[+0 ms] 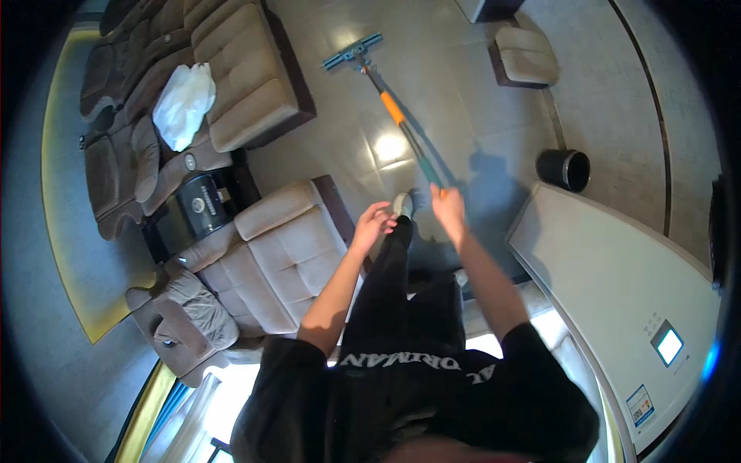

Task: The person mops the floor across a room and into a hallway using a floor squeegee mop.

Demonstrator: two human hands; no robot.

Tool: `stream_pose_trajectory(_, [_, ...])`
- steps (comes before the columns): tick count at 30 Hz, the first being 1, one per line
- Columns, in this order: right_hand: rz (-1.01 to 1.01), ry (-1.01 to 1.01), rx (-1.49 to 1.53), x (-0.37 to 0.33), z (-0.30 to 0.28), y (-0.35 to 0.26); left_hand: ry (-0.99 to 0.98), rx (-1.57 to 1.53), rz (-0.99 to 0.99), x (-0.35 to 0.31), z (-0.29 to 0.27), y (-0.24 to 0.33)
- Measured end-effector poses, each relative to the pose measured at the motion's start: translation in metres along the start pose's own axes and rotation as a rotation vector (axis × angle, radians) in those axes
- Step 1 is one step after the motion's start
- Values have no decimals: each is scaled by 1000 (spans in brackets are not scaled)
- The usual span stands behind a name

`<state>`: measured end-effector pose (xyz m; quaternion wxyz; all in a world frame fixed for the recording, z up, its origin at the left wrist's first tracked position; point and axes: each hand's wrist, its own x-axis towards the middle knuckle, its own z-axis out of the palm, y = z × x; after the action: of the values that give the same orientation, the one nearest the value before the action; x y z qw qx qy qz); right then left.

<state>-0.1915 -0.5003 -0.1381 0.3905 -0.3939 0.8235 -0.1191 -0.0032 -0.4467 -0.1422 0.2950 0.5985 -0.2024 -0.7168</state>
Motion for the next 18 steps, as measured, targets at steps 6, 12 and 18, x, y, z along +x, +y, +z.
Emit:
stream_pose_trajectory(6, [-72,-125,-148,143,14,-145,561,-271,47,-72,-129,-62])
stream_pose_trajectory(12, [-120,-392,114,145,16,-46,697,-299,-212,-150,-99,-145])
stream_pose_trajectory(18, [7,-462,73,30,6,75,531,205,-487,-144,-24,-187])
